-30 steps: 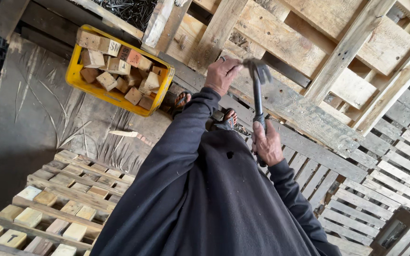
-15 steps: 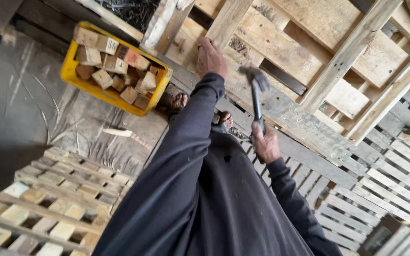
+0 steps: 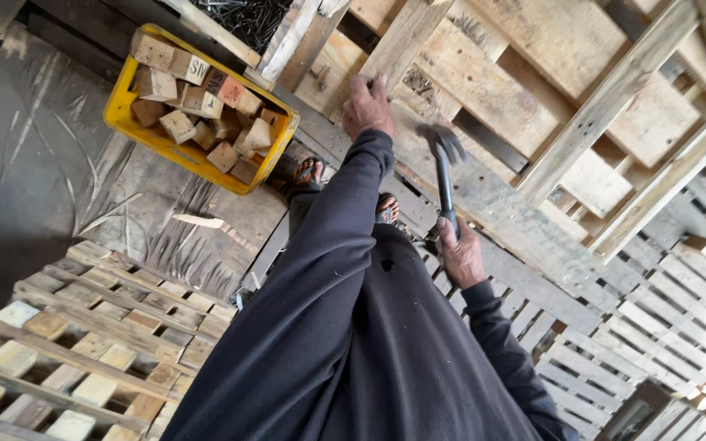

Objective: The person assembles wooden pallets by placing small wooden blocks and planks onto a pallet frame, then hammering nails to secure them. They repeatedly pick up blocks, position them, and drive nails with a hammer.

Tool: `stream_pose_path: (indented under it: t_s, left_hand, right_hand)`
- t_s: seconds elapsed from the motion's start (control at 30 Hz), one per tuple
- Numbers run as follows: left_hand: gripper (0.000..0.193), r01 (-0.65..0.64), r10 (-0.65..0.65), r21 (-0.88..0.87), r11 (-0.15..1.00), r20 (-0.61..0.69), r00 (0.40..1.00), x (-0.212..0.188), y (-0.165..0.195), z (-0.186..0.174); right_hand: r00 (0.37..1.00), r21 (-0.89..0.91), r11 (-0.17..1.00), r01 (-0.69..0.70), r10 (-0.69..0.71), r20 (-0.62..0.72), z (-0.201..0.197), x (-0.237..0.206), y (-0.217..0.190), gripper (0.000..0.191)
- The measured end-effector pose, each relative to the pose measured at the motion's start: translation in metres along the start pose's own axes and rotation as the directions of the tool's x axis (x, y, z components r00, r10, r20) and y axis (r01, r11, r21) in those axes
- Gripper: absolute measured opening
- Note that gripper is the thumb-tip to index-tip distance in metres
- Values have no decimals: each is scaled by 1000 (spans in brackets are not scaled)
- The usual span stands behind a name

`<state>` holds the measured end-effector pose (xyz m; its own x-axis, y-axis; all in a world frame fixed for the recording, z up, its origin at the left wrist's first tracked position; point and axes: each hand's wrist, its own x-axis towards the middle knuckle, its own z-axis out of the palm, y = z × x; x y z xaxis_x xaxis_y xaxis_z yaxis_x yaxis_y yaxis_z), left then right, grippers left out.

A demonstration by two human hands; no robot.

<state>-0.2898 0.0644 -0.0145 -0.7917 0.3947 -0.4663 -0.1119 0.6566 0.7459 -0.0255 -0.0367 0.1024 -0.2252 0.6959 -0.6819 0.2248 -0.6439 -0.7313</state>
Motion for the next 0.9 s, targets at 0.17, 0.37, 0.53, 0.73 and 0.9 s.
stream_pose_path:
  t_s: [0.17, 0.37, 0.53, 0.73, 0.9]
  left_hand:
    - [33, 21, -21, -33, 999, -1, 1000, 3, 3, -1]
    - [41, 9, -52, -289, 957, -144, 988, 4, 2, -6]
    - [42, 67, -106, -219, 973, -169, 980, 0, -1, -5]
    - [43, 15, -54, -232, 973, -162, 985, 3, -8, 4]
    - [24, -660, 651, -65, 749, -117, 750, 21, -7, -30]
  right_hand:
    - [839, -494, 698, 518, -527, 137, -39, -30, -75, 38]
    - [100, 218, 106, 970, -994, 37, -16, -33, -126, 38]
    - [996, -387, 919, 81, -87, 2, 26, 4, 9, 38]
    - [928, -479, 838, 263, -356, -112, 32, 6, 69, 34]
    - [987, -158, 983, -89, 65, -148, 47, 24, 80, 28]
